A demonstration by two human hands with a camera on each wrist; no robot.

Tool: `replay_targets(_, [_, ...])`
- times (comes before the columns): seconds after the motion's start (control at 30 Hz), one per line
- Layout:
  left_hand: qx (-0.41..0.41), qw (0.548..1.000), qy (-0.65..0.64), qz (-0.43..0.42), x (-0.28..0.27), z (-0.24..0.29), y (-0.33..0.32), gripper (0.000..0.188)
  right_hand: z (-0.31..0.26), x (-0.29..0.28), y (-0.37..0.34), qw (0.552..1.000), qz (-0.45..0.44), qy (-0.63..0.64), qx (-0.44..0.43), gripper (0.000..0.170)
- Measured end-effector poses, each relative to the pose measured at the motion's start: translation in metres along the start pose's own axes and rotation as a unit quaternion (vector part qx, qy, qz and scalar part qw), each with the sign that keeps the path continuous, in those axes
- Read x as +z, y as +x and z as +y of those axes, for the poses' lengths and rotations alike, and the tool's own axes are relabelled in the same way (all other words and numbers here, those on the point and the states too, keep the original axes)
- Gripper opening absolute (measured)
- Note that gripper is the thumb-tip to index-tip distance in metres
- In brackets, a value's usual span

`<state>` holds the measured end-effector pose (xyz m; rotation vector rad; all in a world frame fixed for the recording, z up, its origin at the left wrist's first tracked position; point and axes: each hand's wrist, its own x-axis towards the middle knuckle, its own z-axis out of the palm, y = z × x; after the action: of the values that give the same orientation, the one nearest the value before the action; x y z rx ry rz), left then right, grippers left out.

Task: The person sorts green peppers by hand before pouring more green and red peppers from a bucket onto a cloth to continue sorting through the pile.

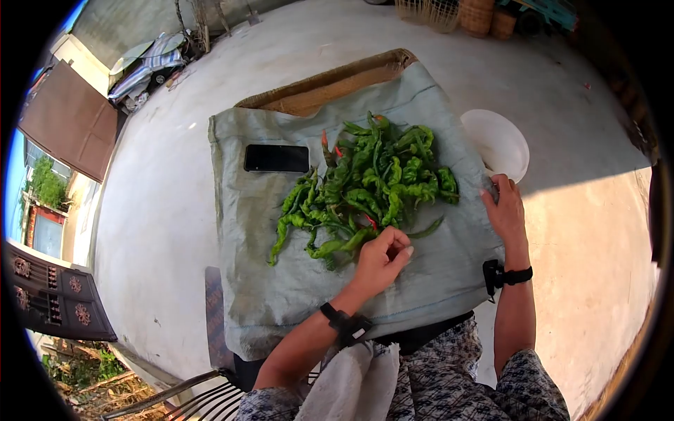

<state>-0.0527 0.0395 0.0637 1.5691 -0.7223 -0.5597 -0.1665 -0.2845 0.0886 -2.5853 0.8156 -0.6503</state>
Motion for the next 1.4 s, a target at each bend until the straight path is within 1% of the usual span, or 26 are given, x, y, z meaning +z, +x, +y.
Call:
replay_targets(0.1, [-0.003,1.0,-0.017,0.0,-0.001,0.001,0.001,0.014,0.007,0.012,-0.006,1.0,-0.002,-0.003,0.021,0.043])
replay_targets(0.2, [0.01,1.0,0.017,-0.006,-0.002,0.003,0.001,0.016,0.004,0.005,-0.006,0.997,-0.057,-0.006,0.054,0.045])
replay_targets(0.3, [0.027,0.99,0.117,-0.076,-0.007,0.014,0.0,0.027,0.006,0.006,-0.004,0.998,-0.048,-0.002,0.04,0.045])
replay_targets(0.4, [0.086,0.96,0.223,-0.142,-0.01,0.032,-0.006,0.044,0.002,0.002,-0.003,0.997,-0.058,-0.011,0.043,0.043])
replay_targets(0.43, [0.101,0.932,0.292,-0.189,-0.012,0.04,-0.009,0.068,0.001,0.0,-0.002,0.997,-0.062,-0.012,0.045,0.043])
replay_targets(0.53, [0.176,0.852,0.434,-0.236,-0.01,0.072,-0.037,0.089,0.002,-0.001,-0.001,0.996,-0.071,-0.016,0.043,0.042])
replay_targets(0.57, [0.155,0.838,0.458,-0.252,-0.005,0.066,-0.047,0.102,0.005,0.002,-0.001,0.997,-0.07,-0.021,0.035,0.043])
replay_targets(0.67, [0.206,0.745,0.6,-0.204,0.007,0.065,-0.071,0.095,0.013,0.006,0.001,0.997,-0.076,-0.02,0.022,0.043])
replay_targets(0.7, [0.244,0.737,0.61,-0.159,0.009,0.052,-0.072,0.089,0.014,0.004,0.001,0.996,-0.079,-0.018,0.02,0.044])
replay_targets(0.73, [0.231,0.738,0.618,-0.141,0.008,0.039,-0.075,0.088,0.015,0.003,0.001,0.996,-0.083,-0.013,0.027,0.044])
replay_targets(0.83, [0.195,0.74,0.637,-0.094,0.002,0.041,-0.075,0.082,0.01,-0.001,-0.002,0.995,-0.089,-0.002,0.041,0.045])
replay_targets(0.93, [0.205,0.731,0.643,-0.101,0.002,0.04,-0.07,0.079,0.01,0.001,0.001,0.996,-0.085,0.004,0.039,0.047])
replay_targets(1.03, [0.207,0.73,0.64,-0.121,0.001,0.05,-0.064,0.074,0.013,0.001,0.002,0.995,-0.095,0.002,0.041,0.048])
replay_targets(1.13, [0.204,0.741,0.625,-0.137,0.0,0.056,-0.058,0.07,0.01,-0.007,0.008,0.992,-0.113,-0.013,0.049,0.049])
replay_targets(1.23, [0.199,0.762,0.596,-0.156,-0.002,0.059,-0.054,0.068,0.006,-0.014,0.013,0.991,-0.126,-0.028,0.042,0.05])
replay_targets(1.33, [0.182,0.757,0.603,-0.172,-0.001,0.068,-0.052,0.068,0.008,-0.017,0.019,0.99,-0.132,-0.03,0.026,0.05])
replay_targets(1.4, [0.193,0.755,0.601,-0.176,-0.003,0.064,-0.05,0.068,0.01,-0.017,0.019,0.99,-0.138,-0.024,0.015,0.05])
